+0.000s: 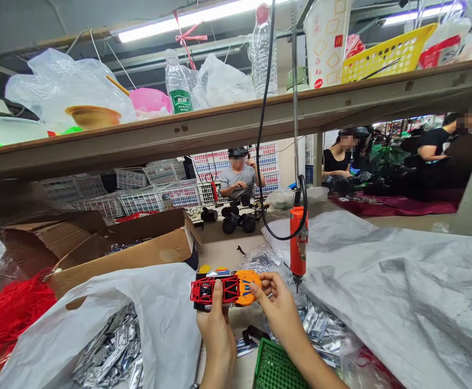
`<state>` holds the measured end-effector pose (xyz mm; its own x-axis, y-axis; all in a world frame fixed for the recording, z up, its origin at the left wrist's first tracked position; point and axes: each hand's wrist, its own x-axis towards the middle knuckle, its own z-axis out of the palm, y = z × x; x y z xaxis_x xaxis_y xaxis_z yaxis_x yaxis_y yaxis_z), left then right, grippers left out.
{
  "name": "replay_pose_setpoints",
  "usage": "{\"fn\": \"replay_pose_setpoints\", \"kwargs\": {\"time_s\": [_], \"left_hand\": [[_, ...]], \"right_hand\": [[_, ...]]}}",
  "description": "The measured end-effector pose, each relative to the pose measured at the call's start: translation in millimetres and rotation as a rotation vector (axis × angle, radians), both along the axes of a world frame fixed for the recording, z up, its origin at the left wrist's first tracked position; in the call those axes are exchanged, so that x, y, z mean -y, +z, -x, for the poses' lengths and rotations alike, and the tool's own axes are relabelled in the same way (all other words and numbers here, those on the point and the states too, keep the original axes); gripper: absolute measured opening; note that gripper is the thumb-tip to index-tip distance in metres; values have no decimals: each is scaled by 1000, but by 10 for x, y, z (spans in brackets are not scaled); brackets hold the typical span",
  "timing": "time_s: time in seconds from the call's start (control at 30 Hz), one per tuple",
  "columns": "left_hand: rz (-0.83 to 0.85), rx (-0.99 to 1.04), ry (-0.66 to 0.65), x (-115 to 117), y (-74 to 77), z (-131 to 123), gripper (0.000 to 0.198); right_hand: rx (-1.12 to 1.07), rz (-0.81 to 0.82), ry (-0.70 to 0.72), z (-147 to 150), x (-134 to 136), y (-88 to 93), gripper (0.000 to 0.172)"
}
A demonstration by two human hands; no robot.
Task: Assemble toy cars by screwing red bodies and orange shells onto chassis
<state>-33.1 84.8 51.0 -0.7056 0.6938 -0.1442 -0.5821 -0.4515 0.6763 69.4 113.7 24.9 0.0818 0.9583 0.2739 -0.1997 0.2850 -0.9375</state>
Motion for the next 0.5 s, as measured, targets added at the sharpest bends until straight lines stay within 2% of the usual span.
{"fn": "replay_pose_setpoints", "kwargs": {"time_s": [0.2, 0.37, 0.5], "left_hand": [[26, 33, 0, -29, -17, 55, 17], [17, 19, -28, -26, -20, 39, 18], [8, 7, -36, -18, -24, 31, 26]], "right_hand": [[-170, 76, 107, -18, -22, 100, 71], [-186, 125, 201, -38, 9, 135, 65], [-118, 129, 188, -36, -35, 72, 60]]}}
